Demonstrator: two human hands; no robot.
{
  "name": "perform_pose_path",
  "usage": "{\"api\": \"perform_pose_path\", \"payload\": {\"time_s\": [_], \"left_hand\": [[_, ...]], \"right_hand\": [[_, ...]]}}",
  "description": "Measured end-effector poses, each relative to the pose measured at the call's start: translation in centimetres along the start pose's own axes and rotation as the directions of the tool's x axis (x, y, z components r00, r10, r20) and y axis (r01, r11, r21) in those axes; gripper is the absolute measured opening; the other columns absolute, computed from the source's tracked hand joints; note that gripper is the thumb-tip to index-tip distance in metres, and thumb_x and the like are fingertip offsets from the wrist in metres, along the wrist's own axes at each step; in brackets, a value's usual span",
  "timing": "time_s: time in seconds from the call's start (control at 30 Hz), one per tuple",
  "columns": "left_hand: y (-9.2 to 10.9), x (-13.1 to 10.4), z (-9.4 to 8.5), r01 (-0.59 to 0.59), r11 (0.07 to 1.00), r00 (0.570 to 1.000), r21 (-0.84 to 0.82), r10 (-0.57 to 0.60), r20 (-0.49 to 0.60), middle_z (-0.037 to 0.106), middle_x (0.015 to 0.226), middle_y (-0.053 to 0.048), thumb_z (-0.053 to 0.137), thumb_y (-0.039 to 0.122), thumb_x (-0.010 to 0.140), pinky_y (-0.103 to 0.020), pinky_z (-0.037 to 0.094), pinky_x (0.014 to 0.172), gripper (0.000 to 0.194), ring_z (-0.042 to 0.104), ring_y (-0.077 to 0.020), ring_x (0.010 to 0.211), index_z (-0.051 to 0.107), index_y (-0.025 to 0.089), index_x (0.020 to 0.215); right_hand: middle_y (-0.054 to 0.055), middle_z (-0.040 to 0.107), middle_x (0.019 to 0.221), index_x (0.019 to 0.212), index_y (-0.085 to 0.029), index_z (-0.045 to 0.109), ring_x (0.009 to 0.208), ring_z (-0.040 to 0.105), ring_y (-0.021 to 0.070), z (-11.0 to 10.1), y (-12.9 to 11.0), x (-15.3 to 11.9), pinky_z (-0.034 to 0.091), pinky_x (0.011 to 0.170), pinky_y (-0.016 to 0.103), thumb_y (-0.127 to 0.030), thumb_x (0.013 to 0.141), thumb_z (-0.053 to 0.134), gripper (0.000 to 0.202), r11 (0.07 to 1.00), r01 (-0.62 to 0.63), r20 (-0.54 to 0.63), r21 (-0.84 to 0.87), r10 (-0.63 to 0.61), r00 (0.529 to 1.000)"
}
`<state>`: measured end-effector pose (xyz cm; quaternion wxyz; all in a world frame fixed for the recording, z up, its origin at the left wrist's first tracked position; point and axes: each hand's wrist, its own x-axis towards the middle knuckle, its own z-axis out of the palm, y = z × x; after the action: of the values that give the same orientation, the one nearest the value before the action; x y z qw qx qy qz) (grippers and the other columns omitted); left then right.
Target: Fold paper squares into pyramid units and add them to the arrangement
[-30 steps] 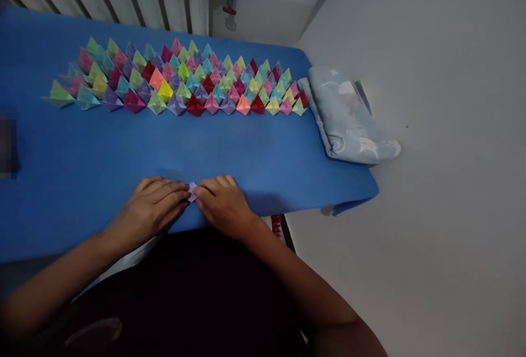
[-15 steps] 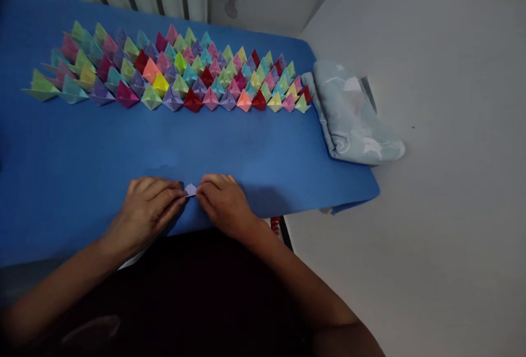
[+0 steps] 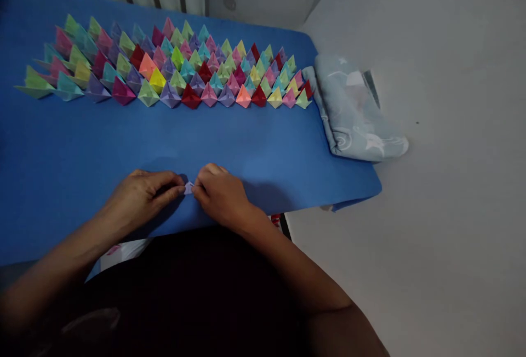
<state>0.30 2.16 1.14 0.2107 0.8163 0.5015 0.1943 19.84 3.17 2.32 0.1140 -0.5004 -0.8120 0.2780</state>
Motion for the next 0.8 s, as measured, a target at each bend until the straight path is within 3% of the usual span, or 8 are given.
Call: {"api": "perform_pose_path", "payload": {"time_s": [0.17,0.37,0.53,0.63,0.73,0.8], "left_hand": [[-0.4,0.3,0.1,0.048,0.999,0.997,-0.001,-0.048,0.059,0.074,0.076,0.004,0.050,0.033,0.096,-0.036,0.043,0.079,0.020,0.065,-0.0160,0.064,0.068,0.026,0.092],[-0.7,0.4,0.3,-0.058,0.998,0.998,0.025,0.058,0.002,0.074,0.074,0.003,0.048,0.033,0.098,-0.033,0.043,0.074,0.022,0.064,-0.0139,0.061,0.068,0.025,0.092],[-0.3,0.2,0.5,-0.047,0.994,0.999,0.102,0.047,0.000,0.072,0.078,0.001,0.049,0.028,0.098,-0.036,0.043,0.075,0.019,0.064,-0.0160,0.067,0.066,0.023,0.095],[-0.2,-0.2,0.9,-0.158,0.969,0.982,0.192,0.174,-0.070,0.072,0.089,-0.004,0.047,0.025,0.100,-0.035,0.044,0.072,0.021,0.063,-0.0181,0.076,0.067,0.021,0.096],[-0.4,-0.6,1.1,-0.334,0.907,0.920,0.255,0.373,-0.118,0.072,0.096,-0.006,0.043,0.020,0.101,-0.035,0.046,0.072,0.025,0.062,-0.0183,0.081,0.068,0.020,0.098],[-0.6,-1.1,1.0,-0.393,0.881,0.892,0.263,0.435,-0.125,0.073,0.100,-0.006,0.042,0.016,0.101,-0.035,0.048,0.075,0.026,0.063,-0.0186,0.083,0.068,0.019,0.105]], "right_hand": [[0.005,0.063,0.101,0.083,-0.017,0.061,0.090,0.058,0.0150,-0.1,-0.1,0.2,0.043,0.076,0.028,-0.024,0.094,0.057,0.014,0.998,-0.030,0.002,0.054,0.030,1.000],[0.004,0.064,0.098,0.079,-0.018,0.061,0.085,0.057,0.0143,0.0,-0.3,0.2,0.041,0.073,0.028,-0.023,0.092,0.060,0.015,0.994,-0.076,-0.030,0.073,0.078,0.996],[0.002,0.062,0.092,0.078,-0.018,0.060,0.077,0.054,0.0128,-0.1,-0.5,0.3,0.039,0.068,0.027,-0.024,0.091,0.062,0.014,0.993,-0.104,-0.022,0.049,0.105,0.994],[0.001,0.060,0.087,0.076,-0.018,0.059,0.072,0.051,0.0114,-0.2,-0.6,0.5,0.037,0.066,0.027,-0.021,0.090,0.061,0.014,0.994,-0.103,-0.017,0.044,0.104,0.994],[0.001,0.058,0.084,0.071,-0.018,0.057,0.069,0.050,0.0107,-0.2,-0.4,0.8,0.036,0.064,0.026,-0.019,0.089,0.060,0.018,0.994,-0.092,-0.018,0.061,0.093,0.995],[0.000,0.058,0.083,0.067,-0.018,0.056,0.071,0.052,0.0109,-0.3,0.0,0.9,0.038,0.066,0.026,-0.018,0.088,0.060,0.022,0.991,-0.070,-0.023,0.111,0.073,0.997]]}}
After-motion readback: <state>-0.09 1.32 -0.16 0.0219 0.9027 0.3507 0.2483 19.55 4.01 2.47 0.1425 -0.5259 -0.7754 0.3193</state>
